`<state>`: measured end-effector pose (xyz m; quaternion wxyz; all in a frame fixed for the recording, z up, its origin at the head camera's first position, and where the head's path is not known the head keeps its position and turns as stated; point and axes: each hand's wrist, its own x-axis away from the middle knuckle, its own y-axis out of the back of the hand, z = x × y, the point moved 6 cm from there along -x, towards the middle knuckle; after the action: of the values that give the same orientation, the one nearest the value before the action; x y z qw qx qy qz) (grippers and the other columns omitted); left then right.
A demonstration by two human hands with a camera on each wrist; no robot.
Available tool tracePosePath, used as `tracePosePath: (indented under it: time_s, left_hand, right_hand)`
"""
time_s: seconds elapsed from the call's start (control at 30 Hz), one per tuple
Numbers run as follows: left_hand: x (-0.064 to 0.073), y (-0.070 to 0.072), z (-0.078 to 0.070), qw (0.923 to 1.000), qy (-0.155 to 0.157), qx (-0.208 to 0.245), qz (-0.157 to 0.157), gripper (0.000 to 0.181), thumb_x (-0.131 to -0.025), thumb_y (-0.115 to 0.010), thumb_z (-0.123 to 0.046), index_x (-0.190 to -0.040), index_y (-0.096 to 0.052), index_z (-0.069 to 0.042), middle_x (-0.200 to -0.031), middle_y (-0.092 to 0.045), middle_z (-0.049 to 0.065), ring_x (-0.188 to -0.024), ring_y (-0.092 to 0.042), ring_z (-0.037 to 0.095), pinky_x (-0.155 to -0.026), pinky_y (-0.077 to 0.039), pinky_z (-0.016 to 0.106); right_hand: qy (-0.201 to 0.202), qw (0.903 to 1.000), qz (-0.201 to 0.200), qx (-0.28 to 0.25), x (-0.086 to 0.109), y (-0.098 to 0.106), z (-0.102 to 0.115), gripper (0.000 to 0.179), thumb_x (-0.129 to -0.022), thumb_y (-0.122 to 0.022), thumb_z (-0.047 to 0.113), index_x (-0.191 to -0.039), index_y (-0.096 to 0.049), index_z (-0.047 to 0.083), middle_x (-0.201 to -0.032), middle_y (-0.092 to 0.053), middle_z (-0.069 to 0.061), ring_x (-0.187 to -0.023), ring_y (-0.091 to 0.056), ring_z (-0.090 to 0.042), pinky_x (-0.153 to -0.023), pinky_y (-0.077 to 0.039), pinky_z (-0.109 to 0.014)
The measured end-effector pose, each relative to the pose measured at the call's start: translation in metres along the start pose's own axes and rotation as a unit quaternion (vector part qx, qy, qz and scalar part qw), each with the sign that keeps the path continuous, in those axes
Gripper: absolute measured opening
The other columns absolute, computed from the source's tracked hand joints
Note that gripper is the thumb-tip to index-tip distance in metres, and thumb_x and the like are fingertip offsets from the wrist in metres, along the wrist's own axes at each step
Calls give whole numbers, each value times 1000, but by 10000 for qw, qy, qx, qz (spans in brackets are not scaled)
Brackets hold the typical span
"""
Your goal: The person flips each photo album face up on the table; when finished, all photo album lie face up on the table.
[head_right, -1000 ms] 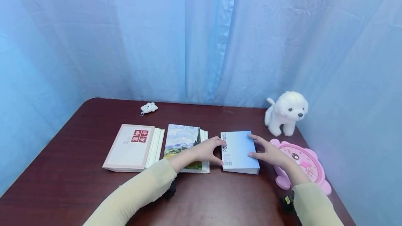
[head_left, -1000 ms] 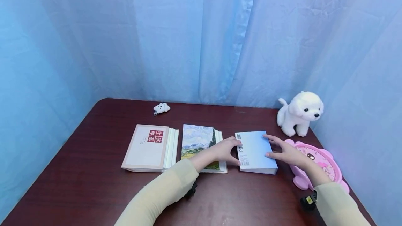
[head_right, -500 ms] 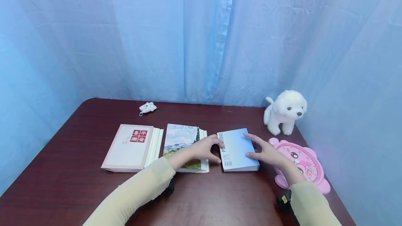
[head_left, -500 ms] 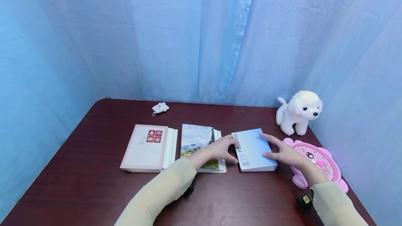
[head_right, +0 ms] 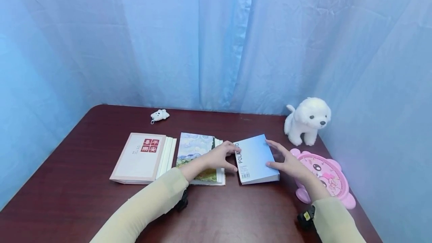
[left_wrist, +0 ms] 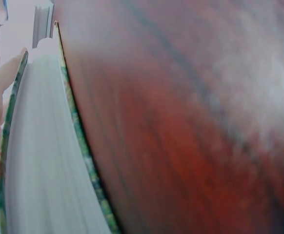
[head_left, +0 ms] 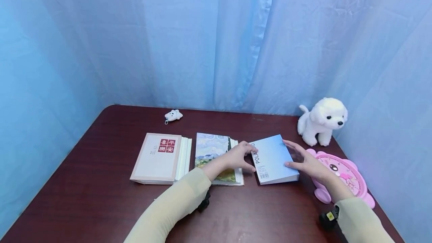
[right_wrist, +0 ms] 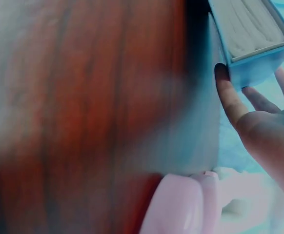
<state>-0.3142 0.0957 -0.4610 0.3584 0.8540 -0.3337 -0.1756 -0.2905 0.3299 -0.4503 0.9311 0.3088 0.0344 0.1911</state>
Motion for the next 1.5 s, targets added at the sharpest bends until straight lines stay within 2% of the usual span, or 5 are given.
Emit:
tracePosePath:
  time_s: [0.33,0.63,0.97,1.3,1.5]
  left_hand:
    - [-3,-4,-3,9997,150,48,-161,78,-78,-78,-32,-145,-39,-20,-152,-23,9,-131,-41,21,-99,-43,28]
    - [-3,6,-6,9988,0,-298,-388,76,-78,-76,-38,-144,-41,-26,-145,-37,6,-131,-39,19,-100,-41,33]
    - [0,21,-18,9950,149,959,-251,83,-81,-74,-38,-149,-29,-25,-143,-42,7,-115,-56,25,-80,-51,23]
    - [2,22,-25,9758,179,2158,-309,87,-84,-72,-29,-152,-18,-28,-150,-32,9,-113,-60,26,-80,-52,22]
    - [3,23,-24,9695,256,2406,-402,87,-85,-71,-27,-152,-16,-29,-149,-35,9,-110,-61,23,-84,-51,23]
  right_hand:
    - [-99,9993,-160,-313,0,3,13,72,-90,-65,20,-149,-24,19,-145,-33,-22,-128,-37,-44,-95,-44,-46]
    - [-258,9919,-85,-1244,-3,-3,20,59,-97,-53,23,-149,-25,21,-147,-26,-17,-122,-41,-39,-83,-52,-45]
    - [206,9869,108,-1595,-8,-11,29,58,-99,-46,15,-151,-21,20,-153,-15,-18,-126,-32,-41,-87,-50,-47]
    - [674,9616,739,-2556,-10,-24,43,68,-99,-42,10,-153,-2,22,-158,3,-15,-127,-36,-15,-88,-49,-48]
    - [522,9634,732,-2525,-14,-28,46,69,-98,-45,12,-153,-5,25,-158,2,-13,-137,-19,-36,-88,-50,-38]
